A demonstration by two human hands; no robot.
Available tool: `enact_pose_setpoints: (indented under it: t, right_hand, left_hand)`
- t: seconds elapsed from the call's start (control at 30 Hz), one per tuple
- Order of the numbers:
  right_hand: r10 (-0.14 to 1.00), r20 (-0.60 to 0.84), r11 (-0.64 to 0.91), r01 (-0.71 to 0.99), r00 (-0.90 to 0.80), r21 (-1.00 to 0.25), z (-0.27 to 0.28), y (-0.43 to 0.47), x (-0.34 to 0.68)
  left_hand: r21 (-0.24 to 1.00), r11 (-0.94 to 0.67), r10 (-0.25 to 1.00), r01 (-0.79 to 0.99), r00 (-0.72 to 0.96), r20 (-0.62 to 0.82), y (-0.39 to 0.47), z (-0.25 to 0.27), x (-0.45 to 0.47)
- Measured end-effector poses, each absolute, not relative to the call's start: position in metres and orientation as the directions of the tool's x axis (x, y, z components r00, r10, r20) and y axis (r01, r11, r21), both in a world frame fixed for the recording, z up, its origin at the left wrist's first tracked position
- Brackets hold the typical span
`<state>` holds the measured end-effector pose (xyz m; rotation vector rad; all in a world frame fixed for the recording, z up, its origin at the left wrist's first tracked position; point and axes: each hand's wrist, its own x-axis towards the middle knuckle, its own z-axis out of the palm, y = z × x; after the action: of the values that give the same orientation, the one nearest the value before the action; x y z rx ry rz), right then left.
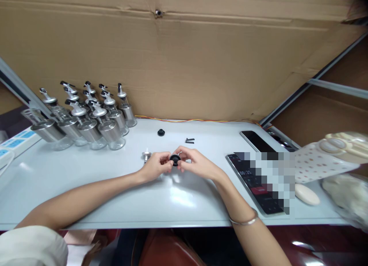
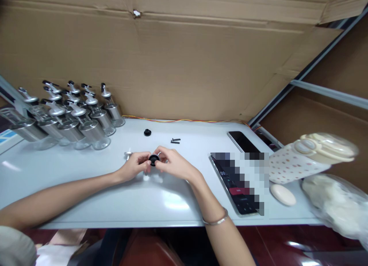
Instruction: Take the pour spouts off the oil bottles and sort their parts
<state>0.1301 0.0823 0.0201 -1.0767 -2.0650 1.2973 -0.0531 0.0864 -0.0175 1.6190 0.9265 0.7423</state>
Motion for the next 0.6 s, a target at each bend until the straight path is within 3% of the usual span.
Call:
enact_pose_setpoints:
  t: [0.6]
  right_hand:
    - [0.82, 0.01, 0.284, 0.391, -0.573, -0.876, 0.023, 0.0791, 0.1266]
  left_hand:
    - [0.934, -0.221, 0.886, 0.282, 0.459, 0.071, 0.0847, -0.0188, -0.0528]
